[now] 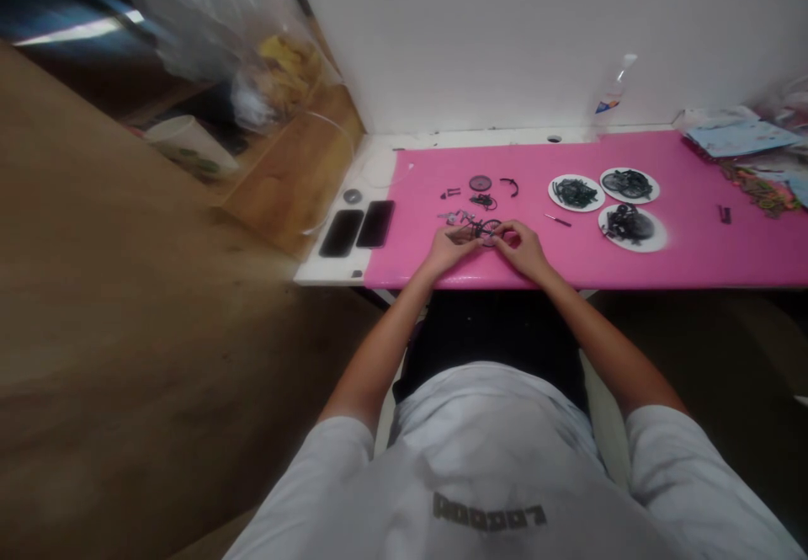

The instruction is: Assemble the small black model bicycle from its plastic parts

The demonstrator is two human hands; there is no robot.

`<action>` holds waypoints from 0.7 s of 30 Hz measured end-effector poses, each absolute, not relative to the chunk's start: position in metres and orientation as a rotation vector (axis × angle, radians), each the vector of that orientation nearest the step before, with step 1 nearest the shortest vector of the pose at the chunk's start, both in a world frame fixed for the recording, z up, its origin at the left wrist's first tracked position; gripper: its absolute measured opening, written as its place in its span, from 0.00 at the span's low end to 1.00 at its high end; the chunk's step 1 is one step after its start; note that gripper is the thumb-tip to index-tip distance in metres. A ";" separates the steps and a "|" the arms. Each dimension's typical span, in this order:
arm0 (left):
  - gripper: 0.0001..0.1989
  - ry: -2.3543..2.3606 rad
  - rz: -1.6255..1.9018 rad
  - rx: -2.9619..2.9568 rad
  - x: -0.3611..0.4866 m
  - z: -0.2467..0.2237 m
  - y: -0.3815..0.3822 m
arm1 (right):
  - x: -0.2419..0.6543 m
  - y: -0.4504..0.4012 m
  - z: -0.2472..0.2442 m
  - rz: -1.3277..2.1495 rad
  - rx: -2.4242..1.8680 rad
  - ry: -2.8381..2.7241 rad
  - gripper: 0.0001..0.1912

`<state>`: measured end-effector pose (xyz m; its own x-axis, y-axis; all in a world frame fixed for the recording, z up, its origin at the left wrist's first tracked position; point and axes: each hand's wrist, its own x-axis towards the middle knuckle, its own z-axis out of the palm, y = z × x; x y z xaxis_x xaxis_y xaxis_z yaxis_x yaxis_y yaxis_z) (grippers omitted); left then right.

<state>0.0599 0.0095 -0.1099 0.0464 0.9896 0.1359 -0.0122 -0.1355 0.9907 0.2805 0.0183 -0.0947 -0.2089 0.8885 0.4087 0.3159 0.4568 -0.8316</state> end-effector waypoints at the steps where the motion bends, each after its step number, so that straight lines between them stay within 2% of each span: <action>1: 0.23 1.094 1.277 1.326 0.060 -0.109 0.009 | 0.280 0.018 -0.095 0.757 -1.037 -1.752 0.14; 21: 0.22 1.055 1.275 1.413 0.061 -0.111 0.009 | 0.281 0.020 -0.098 0.742 -1.002 -1.749 0.17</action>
<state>0.0606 0.0092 -0.1112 0.0922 0.9758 0.1981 0.0122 -0.2000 0.9797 0.2806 0.0202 -0.0979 -0.2090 0.8767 0.4334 0.2977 0.4792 -0.8257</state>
